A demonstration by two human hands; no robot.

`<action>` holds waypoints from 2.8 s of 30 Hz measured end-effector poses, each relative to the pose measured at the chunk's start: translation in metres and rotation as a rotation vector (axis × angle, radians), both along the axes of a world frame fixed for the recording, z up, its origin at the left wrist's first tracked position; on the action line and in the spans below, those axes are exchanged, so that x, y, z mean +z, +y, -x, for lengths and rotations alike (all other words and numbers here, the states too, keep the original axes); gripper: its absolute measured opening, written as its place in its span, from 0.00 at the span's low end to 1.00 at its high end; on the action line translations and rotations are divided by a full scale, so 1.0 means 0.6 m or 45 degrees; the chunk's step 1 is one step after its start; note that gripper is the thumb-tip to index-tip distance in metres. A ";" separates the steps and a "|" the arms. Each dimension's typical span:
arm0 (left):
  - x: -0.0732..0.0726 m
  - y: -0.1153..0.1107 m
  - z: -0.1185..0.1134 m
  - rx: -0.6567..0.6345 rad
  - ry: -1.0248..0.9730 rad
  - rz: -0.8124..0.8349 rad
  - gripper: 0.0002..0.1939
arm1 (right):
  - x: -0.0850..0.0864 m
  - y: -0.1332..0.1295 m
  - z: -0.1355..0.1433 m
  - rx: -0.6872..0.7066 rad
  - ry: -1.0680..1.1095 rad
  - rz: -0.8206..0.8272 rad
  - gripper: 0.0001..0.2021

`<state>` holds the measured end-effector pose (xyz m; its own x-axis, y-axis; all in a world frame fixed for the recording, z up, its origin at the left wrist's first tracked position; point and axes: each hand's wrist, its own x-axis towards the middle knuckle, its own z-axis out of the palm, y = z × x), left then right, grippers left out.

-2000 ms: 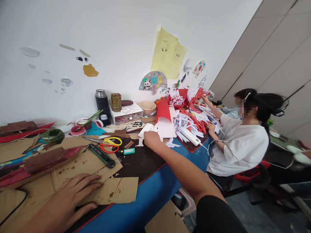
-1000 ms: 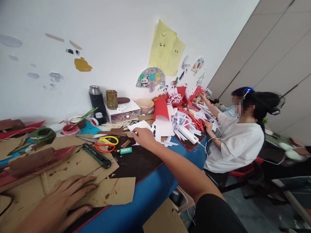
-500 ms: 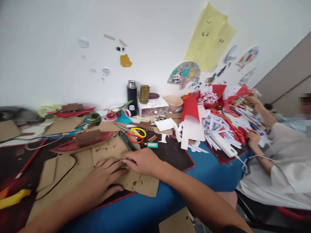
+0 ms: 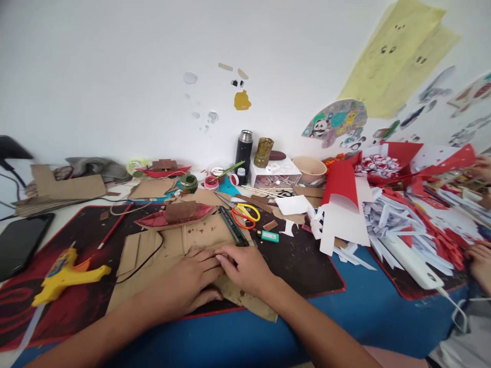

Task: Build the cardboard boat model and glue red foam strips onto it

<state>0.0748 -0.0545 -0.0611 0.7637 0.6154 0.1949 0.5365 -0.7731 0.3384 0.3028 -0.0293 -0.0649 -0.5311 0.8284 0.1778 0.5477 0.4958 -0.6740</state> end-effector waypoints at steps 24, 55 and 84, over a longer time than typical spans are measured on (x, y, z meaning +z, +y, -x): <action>0.024 -0.044 0.028 -0.048 0.033 0.099 0.17 | 0.015 0.006 -0.050 -0.244 0.207 -0.100 0.14; -0.007 -0.006 0.003 -0.243 0.311 -0.660 0.21 | 0.033 0.011 -0.103 -0.639 0.818 0.242 0.18; 0.003 0.058 0.081 -0.071 0.505 -0.365 0.46 | -0.005 -0.005 -0.079 -0.589 0.674 0.157 0.15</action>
